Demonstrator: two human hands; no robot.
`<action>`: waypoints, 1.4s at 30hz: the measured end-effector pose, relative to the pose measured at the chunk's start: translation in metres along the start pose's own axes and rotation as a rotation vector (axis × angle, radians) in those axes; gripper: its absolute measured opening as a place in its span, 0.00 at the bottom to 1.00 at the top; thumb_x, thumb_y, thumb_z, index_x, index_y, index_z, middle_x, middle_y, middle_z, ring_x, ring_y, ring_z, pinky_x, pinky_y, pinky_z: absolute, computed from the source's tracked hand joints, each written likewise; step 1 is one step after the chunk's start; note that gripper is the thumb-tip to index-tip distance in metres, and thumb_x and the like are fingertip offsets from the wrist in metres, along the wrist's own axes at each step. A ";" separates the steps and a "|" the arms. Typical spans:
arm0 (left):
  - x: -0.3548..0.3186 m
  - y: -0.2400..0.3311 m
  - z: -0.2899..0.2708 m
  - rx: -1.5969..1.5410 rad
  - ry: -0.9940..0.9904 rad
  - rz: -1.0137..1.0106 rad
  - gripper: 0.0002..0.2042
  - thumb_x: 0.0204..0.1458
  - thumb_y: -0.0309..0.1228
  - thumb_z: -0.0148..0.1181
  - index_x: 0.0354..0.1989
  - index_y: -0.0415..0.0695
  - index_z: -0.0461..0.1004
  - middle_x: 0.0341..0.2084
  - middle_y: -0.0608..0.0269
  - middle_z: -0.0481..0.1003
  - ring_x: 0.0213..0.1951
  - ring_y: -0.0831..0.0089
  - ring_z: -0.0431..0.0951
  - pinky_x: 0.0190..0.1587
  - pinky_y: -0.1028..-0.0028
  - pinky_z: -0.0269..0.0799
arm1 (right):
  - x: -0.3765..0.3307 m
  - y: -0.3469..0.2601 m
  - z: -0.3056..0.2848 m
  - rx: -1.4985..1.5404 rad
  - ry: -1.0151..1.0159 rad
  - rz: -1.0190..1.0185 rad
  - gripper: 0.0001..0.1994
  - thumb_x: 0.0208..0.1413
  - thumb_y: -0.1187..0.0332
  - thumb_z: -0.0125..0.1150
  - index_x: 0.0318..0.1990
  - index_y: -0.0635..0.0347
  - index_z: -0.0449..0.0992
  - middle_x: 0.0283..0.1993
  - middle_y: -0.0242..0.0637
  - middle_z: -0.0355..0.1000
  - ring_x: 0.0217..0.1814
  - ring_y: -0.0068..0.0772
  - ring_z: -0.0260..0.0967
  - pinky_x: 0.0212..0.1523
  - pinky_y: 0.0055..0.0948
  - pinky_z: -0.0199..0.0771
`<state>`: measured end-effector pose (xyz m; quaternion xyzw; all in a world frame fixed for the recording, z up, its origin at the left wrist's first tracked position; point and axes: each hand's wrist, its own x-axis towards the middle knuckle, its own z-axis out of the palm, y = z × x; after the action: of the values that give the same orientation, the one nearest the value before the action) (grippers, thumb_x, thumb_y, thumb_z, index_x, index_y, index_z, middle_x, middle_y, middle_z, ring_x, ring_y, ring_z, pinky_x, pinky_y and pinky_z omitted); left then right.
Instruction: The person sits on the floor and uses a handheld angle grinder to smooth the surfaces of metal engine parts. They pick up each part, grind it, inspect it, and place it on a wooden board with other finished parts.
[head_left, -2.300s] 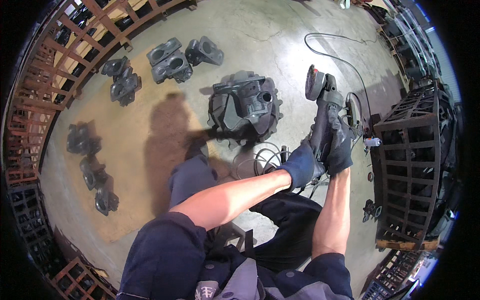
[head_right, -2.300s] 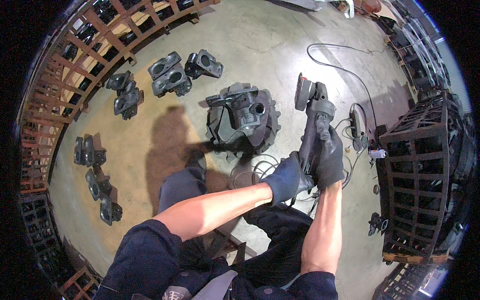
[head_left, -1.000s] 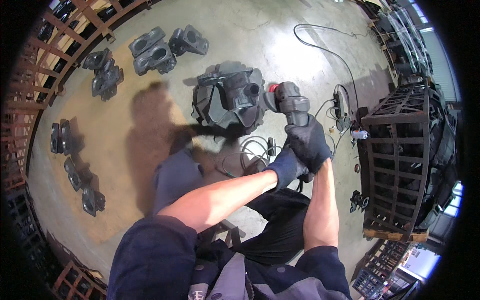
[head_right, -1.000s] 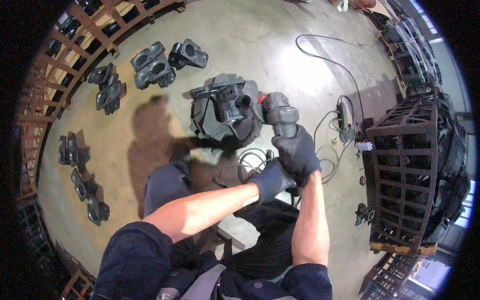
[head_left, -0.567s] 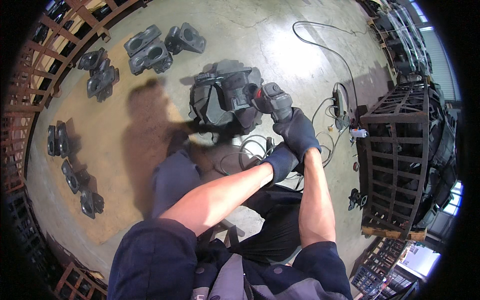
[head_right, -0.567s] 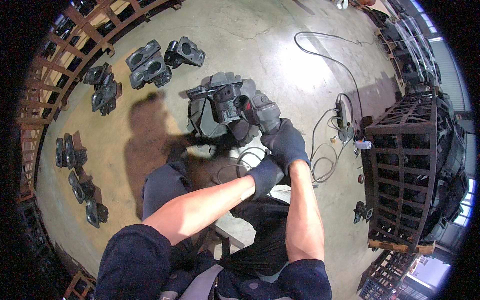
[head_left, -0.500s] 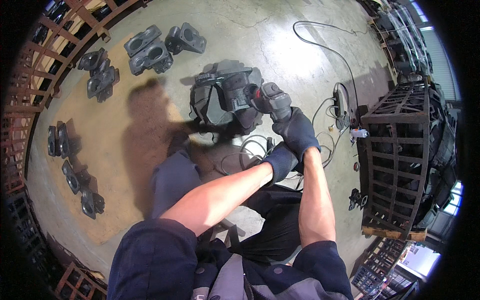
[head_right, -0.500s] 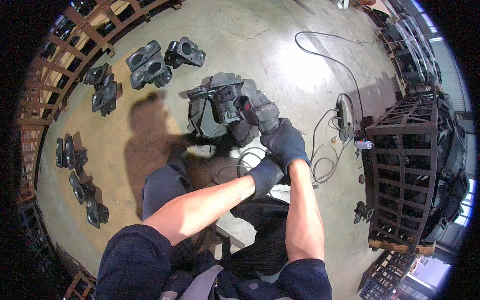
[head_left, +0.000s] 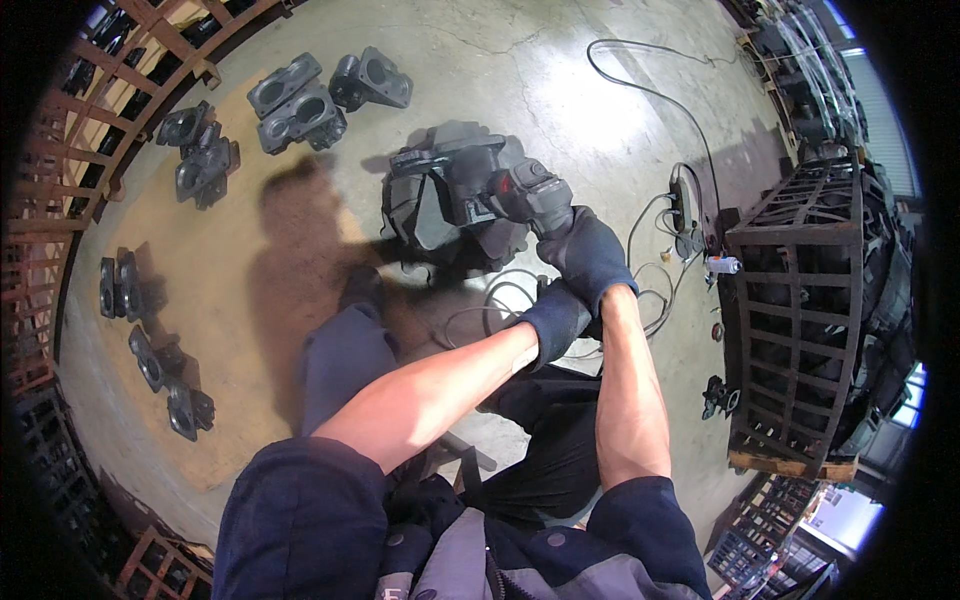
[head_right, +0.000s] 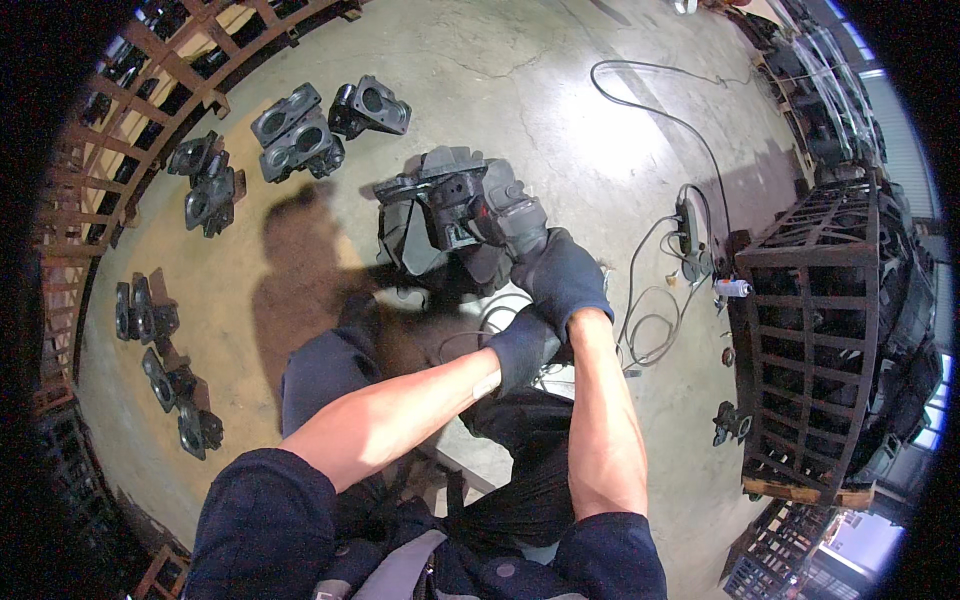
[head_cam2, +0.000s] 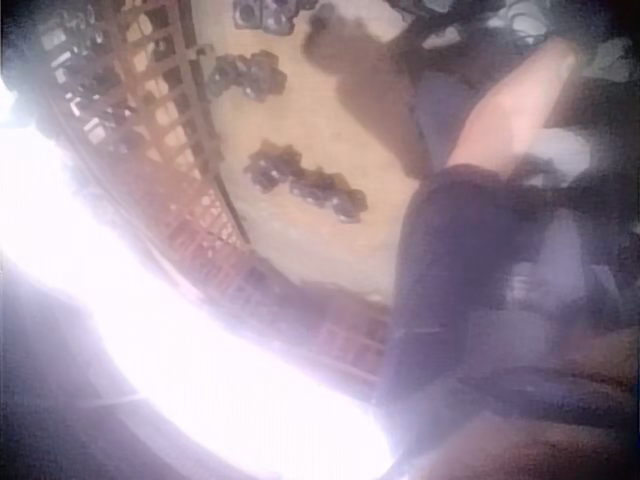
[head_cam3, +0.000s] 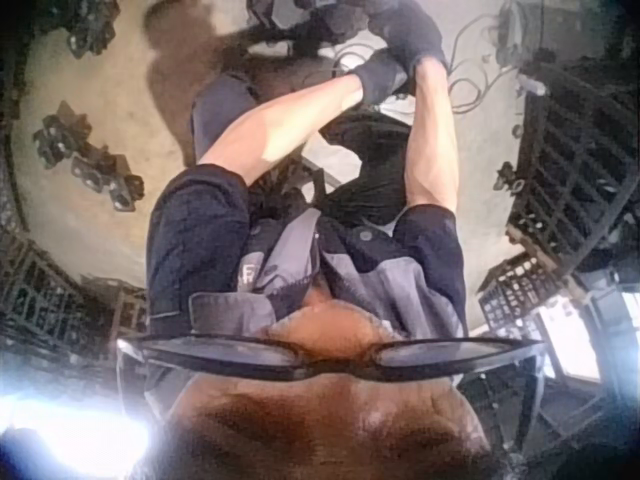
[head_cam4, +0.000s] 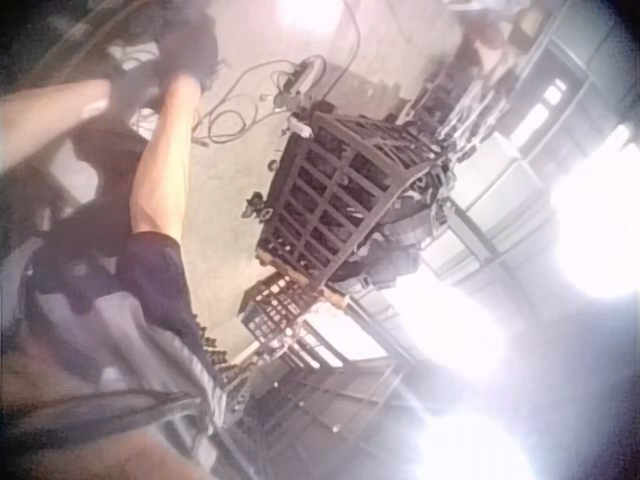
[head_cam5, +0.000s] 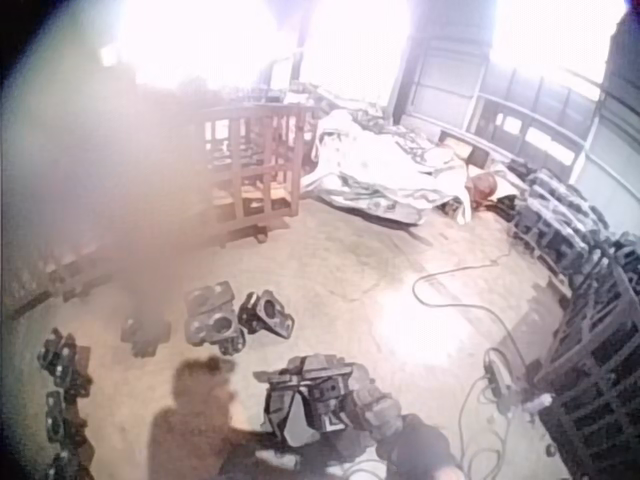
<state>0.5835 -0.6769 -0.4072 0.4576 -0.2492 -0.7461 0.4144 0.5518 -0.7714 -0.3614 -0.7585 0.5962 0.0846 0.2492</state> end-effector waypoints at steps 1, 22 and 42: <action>0.004 -0.005 0.000 -0.016 0.008 0.014 0.11 0.61 0.25 0.55 0.51 0.39 0.74 0.48 0.61 0.75 0.48 0.74 0.72 0.51 0.74 0.71 | 0.000 -0.001 -0.001 -0.005 -0.005 0.005 0.27 0.42 0.58 0.66 0.49 0.67 0.74 0.40 0.58 0.78 0.47 0.58 0.77 0.48 0.43 0.76; 0.033 -0.043 0.003 -0.072 0.047 0.139 0.12 0.62 0.29 0.54 0.50 0.39 0.75 0.45 0.59 0.77 0.44 0.71 0.75 0.48 0.72 0.72 | 0.002 0.000 -0.004 -0.057 -0.030 -0.032 0.26 0.44 0.55 0.67 0.47 0.65 0.74 0.42 0.60 0.78 0.48 0.60 0.77 0.50 0.46 0.76; 0.039 -0.045 -0.001 -0.027 0.114 0.154 0.15 0.61 0.36 0.54 0.47 0.36 0.77 0.42 0.50 0.80 0.43 0.68 0.79 0.44 0.68 0.73 | 0.008 -0.004 -0.002 -0.035 -0.002 -0.032 0.26 0.42 0.58 0.66 0.47 0.67 0.75 0.40 0.59 0.78 0.47 0.58 0.77 0.48 0.43 0.76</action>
<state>0.5578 -0.6855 -0.4601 0.4731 -0.2498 -0.6882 0.4901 0.5578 -0.7781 -0.3618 -0.7721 0.5822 0.0917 0.2376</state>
